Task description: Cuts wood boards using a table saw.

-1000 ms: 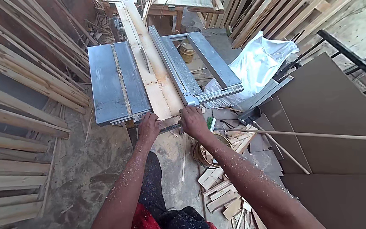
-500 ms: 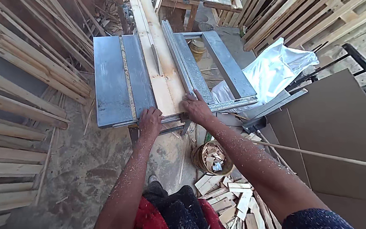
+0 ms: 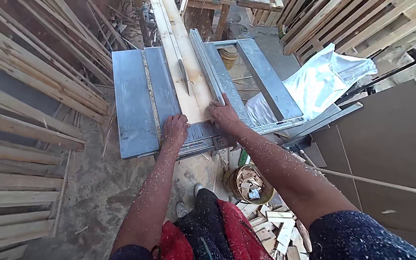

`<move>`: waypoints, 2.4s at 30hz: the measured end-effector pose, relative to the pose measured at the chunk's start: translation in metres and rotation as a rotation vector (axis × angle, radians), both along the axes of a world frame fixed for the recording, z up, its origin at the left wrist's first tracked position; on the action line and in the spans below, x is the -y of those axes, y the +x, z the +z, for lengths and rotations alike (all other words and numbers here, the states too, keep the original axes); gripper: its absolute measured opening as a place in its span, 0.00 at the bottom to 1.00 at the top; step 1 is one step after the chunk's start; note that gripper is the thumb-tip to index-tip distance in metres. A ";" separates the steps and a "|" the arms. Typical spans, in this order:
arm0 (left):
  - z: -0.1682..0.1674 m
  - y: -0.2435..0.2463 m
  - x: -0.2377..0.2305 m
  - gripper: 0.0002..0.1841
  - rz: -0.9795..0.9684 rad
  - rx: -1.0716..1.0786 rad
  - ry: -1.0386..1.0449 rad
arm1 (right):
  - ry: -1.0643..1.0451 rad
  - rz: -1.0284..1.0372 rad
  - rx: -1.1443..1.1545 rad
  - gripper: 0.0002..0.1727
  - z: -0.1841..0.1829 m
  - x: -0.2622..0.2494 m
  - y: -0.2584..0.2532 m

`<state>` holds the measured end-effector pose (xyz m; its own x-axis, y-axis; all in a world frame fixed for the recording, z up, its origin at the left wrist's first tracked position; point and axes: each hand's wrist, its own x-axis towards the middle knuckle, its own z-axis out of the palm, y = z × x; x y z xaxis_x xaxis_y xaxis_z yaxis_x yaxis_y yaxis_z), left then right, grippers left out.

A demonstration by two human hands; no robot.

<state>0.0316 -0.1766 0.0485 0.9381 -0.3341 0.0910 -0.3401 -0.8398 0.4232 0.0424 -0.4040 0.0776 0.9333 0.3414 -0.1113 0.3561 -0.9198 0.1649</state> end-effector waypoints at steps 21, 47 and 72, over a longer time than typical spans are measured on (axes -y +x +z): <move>0.002 0.080 0.001 0.12 0.011 -0.023 -0.005 | 0.025 -0.040 -0.010 0.22 -0.002 -0.002 0.085; 0.030 0.155 -0.007 0.19 0.036 -0.028 -0.092 | 0.080 0.113 0.000 0.25 0.047 0.019 0.160; 0.243 0.127 -0.158 0.24 0.496 -0.388 -1.388 | 0.153 0.377 0.276 0.19 0.334 -0.099 0.340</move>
